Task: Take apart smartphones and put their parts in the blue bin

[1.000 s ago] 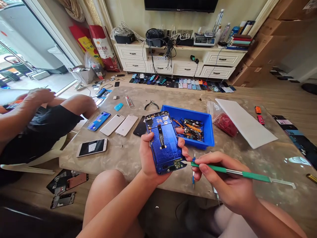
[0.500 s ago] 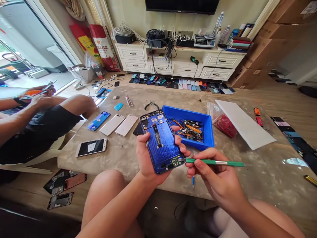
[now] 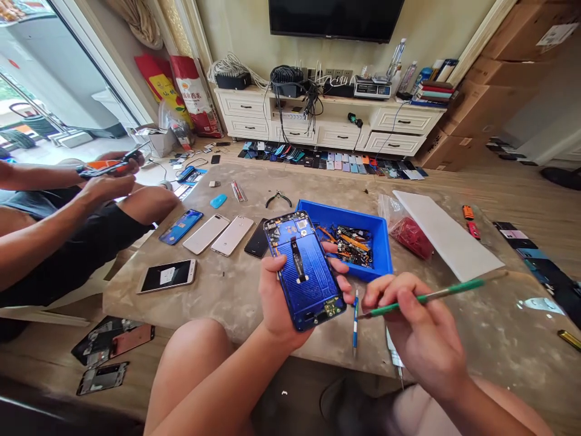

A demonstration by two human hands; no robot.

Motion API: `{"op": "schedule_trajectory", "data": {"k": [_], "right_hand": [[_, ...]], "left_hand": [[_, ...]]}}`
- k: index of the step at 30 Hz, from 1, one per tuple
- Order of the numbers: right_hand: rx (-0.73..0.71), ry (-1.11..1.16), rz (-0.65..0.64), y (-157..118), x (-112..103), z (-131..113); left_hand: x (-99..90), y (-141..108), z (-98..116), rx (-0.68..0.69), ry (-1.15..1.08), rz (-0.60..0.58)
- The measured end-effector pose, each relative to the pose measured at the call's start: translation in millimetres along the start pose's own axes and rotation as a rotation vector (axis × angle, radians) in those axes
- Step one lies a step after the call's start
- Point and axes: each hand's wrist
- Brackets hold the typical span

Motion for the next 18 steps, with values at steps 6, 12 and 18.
{"op": "schedule_trajectory", "data": {"k": [6,12,18], "right_hand": [[0.122,-0.117,0.072,15,-13,-2],[-0.083,-0.565,0.06,24,-16,-2],[-0.222,-0.636,-0.052,31,-19,1]], "left_hand": [[-1.9,-4,-10,-0.084,0.167,-0.019],[-6.0,-5,-22,-0.172,0.25,0.014],[-7.0,-7,-26,-0.269,0.276,0.094]]}}
Point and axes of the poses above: each hand's wrist, its own y-axis towards the middle knuckle, its own x-axis out of the palm, z = x × y, and after that the axes turned 5 degrees about -x, right-handed
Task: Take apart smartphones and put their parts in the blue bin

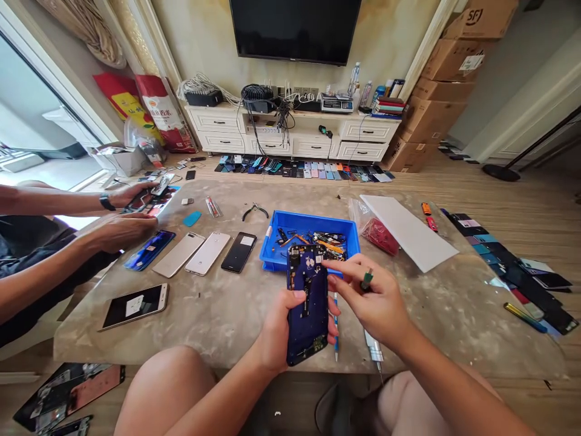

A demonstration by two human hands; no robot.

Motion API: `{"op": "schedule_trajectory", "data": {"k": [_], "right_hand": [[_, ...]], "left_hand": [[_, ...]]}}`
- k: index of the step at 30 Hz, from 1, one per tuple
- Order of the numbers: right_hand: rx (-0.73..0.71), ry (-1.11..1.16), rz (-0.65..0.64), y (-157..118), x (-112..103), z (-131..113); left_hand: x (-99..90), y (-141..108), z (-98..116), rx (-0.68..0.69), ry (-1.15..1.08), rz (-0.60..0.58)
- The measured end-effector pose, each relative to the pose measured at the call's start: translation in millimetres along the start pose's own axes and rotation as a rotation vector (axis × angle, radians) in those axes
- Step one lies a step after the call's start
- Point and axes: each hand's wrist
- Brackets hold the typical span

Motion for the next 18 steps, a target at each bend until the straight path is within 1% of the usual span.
{"op": "schedule_trajectory", "data": {"k": [4,7,14,18], "right_hand": [[-0.061,-0.043,-0.006,0.5,0.1,6.1],[-0.062,-0.089,-0.017,1.5,0.3,9.1],[0.019,-0.113,-0.005,1.1,2.2,8.9],[0.088,-0.08,-0.008,-2.4,4.1,8.0]], "left_hand": [[-0.3,1.8,0.6,-0.01,0.023,0.006],[0.4,3.3,2.0,-0.009,0.012,0.003],[3.3,2.8,5.9,-0.032,-0.025,0.02],[0.6,3.9,2.6,0.003,0.025,0.043]]}}
Point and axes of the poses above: each hand's wrist, its own y-axis towards the middle knuckle, its own x-axis out of the palm, z = x × y, and after that the axes turned 5 degrees about -x, right-handed
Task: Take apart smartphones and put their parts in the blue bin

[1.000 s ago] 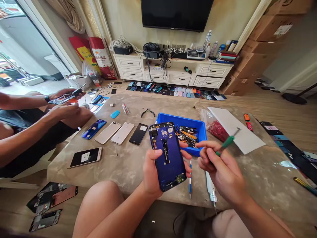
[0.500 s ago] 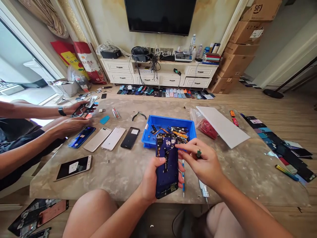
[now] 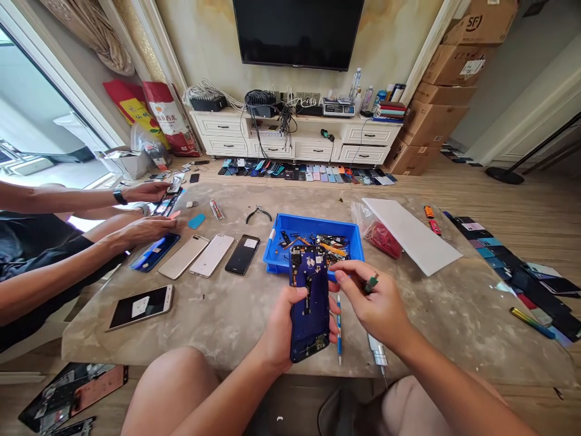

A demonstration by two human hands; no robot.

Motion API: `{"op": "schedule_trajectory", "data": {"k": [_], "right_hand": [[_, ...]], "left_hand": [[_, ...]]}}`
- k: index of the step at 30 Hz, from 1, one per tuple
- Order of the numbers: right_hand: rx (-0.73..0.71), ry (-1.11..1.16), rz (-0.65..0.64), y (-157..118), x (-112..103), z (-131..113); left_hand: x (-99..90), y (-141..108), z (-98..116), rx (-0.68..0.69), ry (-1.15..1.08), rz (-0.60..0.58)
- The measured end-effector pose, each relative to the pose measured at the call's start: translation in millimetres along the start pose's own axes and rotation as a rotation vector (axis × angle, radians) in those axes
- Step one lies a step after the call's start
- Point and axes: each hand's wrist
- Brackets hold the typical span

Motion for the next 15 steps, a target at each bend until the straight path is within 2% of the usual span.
{"op": "schedule_trajectory", "data": {"k": [5,8,10,15], "right_hand": [[0.096,0.062,-0.015,0,1,-2],[0.142,0.124,-0.01,2,-1,-4],[0.154,0.174,0.011,2,-3,-5],[0.162,0.37,0.079,2,-7,-6]], "left_hand": [[-3.4,2,-7,0.059,0.158,0.029],[-0.6,1,-6,0.058,0.115,0.064],[1.4,2,-3,0.059,0.073,0.13],[-0.7,8,8,0.119,0.038,0.381]]}}
Point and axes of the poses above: each hand's wrist, its own y-axis towards the middle knuckle, its own x-axis out of the palm, z = x × y, and after that the axes turned 5 degrees about -x, right-handed
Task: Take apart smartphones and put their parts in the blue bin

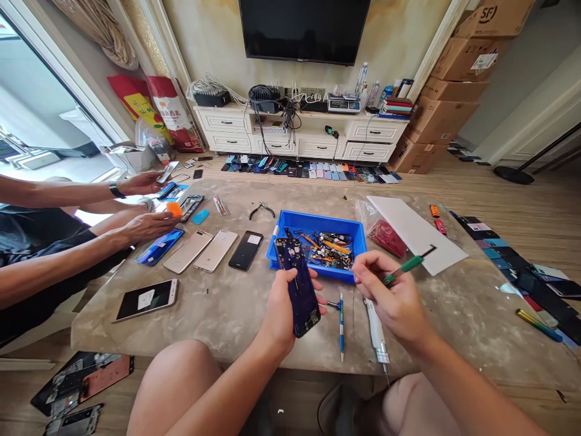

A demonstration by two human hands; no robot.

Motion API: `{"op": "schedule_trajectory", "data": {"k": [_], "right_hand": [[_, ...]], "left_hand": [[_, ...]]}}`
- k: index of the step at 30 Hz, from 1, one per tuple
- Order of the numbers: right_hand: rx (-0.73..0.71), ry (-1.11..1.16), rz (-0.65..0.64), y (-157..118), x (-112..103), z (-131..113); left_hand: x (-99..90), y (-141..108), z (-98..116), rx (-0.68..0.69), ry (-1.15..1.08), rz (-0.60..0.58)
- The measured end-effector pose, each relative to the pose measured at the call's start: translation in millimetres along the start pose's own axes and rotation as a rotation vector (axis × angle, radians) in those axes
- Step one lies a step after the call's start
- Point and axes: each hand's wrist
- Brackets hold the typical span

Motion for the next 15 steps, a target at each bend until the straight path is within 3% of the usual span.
{"op": "schedule_trajectory", "data": {"k": [4,8,11,15], "right_hand": [[0.004,0.092,0.193,9,-7,7],[0.032,0.074,0.349,28,-19,22],[0.068,0.081,0.367,39,-28,24],[0.098,0.165,0.298,34,-31,8]], "left_hand": [[-1.7,4,7,-0.025,-0.065,-0.02],[-1.5,1,9,-0.033,-0.152,-0.186],[-1.6,-2,9,-0.017,-0.194,-0.289],[-2.2,-4,10,-0.023,-0.241,-0.355]]}}
Point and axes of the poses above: each hand's wrist, its own y-axis towards the middle knuckle, its own x-axis out of the palm, z = x × y, and after that the axes turned 5 degrees about -x, right-handed
